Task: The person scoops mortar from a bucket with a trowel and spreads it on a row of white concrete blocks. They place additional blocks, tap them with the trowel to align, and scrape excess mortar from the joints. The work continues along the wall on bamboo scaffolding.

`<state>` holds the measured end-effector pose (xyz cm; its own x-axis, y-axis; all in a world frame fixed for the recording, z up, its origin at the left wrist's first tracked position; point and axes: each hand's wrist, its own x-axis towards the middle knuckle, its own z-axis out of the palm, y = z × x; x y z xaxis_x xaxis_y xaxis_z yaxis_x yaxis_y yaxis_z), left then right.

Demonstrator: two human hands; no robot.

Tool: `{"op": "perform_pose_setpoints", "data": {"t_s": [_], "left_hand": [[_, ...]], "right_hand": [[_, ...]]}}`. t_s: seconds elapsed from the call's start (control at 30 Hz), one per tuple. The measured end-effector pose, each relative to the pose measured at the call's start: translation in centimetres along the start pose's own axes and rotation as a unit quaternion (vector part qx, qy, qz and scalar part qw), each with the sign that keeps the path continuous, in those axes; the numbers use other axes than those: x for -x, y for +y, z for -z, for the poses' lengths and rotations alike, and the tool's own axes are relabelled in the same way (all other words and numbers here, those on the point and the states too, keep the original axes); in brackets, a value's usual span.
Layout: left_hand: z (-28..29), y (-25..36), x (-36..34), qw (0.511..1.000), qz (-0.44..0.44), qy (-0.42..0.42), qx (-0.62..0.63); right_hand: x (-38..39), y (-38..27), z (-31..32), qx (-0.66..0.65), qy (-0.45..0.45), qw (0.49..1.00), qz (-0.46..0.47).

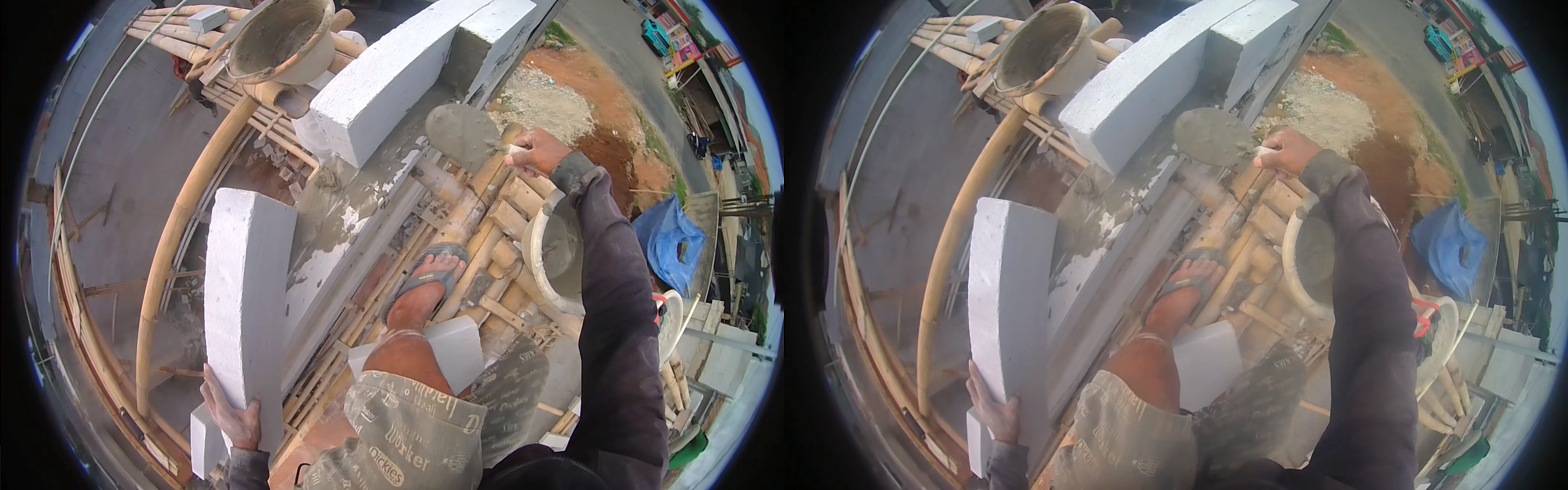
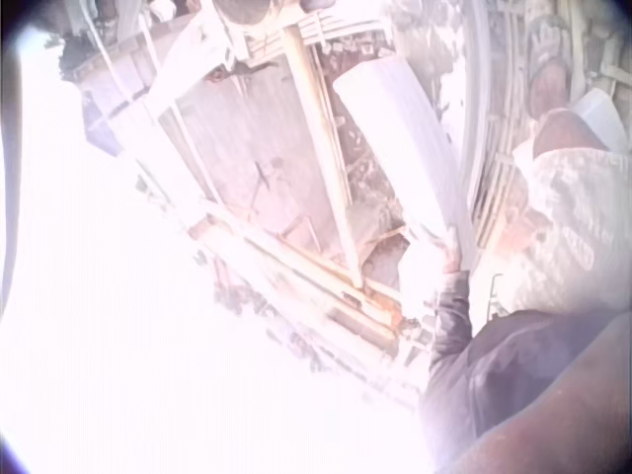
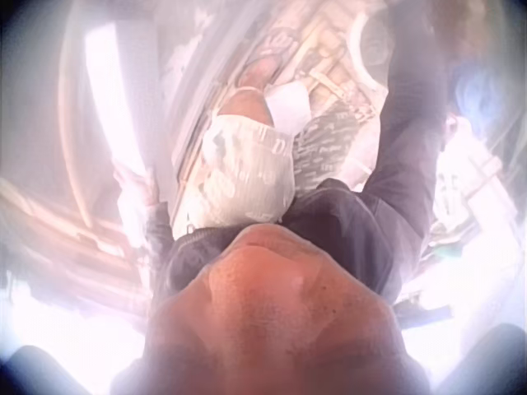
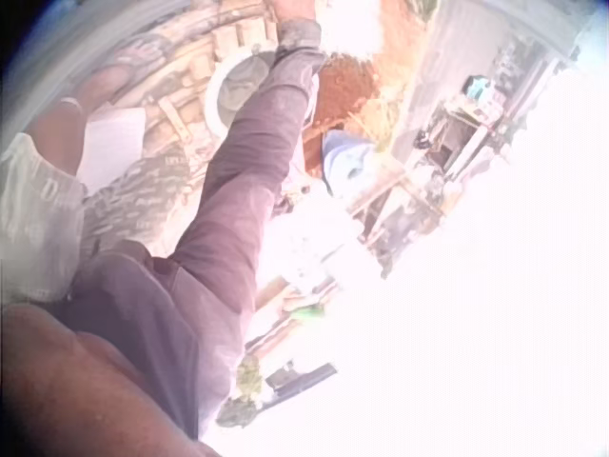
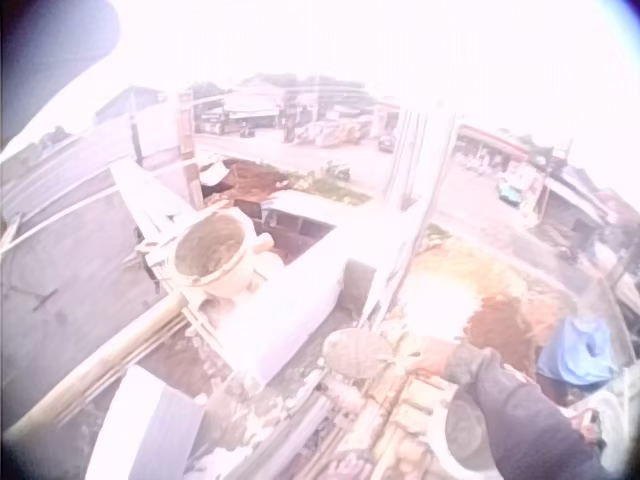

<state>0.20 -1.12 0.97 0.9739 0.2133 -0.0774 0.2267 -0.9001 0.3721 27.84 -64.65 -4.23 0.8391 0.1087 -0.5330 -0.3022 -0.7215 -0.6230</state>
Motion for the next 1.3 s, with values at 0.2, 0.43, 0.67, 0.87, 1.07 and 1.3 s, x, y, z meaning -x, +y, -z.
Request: {"op": "perform_pose_setpoints", "data": {"t_s": [0.2, 0.43, 0.67, 0.87, 1.07, 1.3], "left_hand": [[-0.3, 0.6, -0.4, 1.0, 0.003, 0.004, 0.01], [-0.5, 0.1, -0.1, 1.0, -0.004, 0.006, -0.012], [-0.5, -0.1, -0.2, 1.0, -0.01, 0.0, 0.0], [-0.6, 0.0, -0.1, 1.0, 0.002, 0.003, -0.003], [-0.5, 0.2, -0.1, 1.0, 0.015, 0.003, -0.019], [-0.5, 0.0, 0.0, 1.0, -0.004, 0.008, -0.028]], "right_hand": [[-6.0, -3.9, -6.0, 0.283, 0.154, 0.939, 0.121], [-4.0, -7.2, -15.0, 0.322, 0.118, 0.887, 0.309], [-2.5, -10.2, -22.5, 0.326, 0.096, 0.874, 0.347], [-1.6, -10.8, -26.1, 0.314, 0.09, 0.862, 0.388], [-0.6, -11.6, -29.6, 0.319, 0.119, 0.855, 0.392], [10.2, -9.3, -19.2, 0.109, 0.205, 0.941, 0.245]]}}
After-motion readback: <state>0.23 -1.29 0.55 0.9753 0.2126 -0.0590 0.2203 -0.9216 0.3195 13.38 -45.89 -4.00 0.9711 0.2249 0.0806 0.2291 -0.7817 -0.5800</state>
